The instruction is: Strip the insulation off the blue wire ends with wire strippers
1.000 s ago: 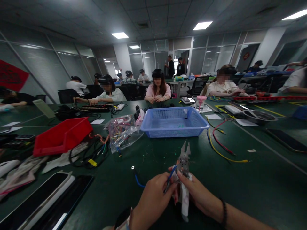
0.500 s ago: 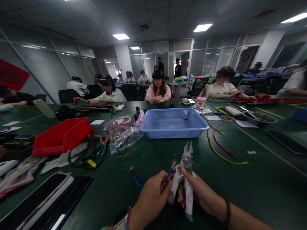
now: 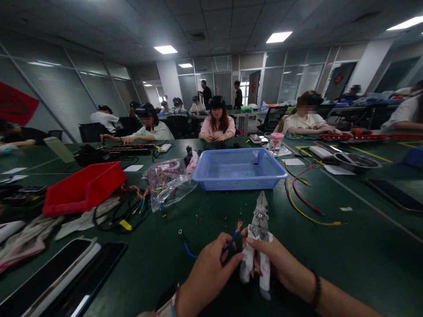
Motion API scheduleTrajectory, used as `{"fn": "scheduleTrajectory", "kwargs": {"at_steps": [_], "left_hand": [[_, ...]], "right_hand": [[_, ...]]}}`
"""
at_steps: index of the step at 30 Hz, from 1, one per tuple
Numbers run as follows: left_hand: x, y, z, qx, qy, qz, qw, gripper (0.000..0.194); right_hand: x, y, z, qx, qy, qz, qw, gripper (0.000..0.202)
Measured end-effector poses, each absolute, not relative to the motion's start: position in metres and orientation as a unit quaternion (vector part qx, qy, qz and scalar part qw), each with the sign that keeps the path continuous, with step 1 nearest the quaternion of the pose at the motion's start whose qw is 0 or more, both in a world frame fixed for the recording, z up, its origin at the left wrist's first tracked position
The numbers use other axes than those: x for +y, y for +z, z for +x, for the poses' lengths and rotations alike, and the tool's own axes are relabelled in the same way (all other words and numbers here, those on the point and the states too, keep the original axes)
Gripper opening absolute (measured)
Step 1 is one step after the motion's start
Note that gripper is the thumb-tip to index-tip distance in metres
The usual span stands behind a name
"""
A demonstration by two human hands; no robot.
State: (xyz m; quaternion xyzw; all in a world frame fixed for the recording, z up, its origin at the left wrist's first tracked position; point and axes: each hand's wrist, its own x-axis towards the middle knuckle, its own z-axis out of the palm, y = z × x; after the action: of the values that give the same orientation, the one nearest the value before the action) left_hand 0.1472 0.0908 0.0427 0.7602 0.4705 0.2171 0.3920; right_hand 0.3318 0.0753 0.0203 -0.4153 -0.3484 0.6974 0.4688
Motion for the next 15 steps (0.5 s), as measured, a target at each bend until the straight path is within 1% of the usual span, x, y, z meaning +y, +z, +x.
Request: {"fn": "scheduleTrajectory", "kwargs": {"at_steps": [4, 9, 15], "left_hand": [[0.091, 0.046, 0.146, 0.470, 0.213, 0.771, 0.373, 0.028], [0.088, 0.043, 0.147, 0.461, 0.197, 0.788, 0.357, 0.026], [0.086, 0.041, 0.148, 0.460, 0.189, 0.787, 0.363, 0.039]], "right_hand": [[0.077, 0.024, 0.338, -0.344, 0.694, -0.419, 0.473, 0.043], [0.077, 0.018, 0.336, -0.352, 0.698, -0.417, 0.464, 0.042], [0.076, 0.010, 0.326, -0.358, 0.708, -0.391, 0.466, 0.037]]}}
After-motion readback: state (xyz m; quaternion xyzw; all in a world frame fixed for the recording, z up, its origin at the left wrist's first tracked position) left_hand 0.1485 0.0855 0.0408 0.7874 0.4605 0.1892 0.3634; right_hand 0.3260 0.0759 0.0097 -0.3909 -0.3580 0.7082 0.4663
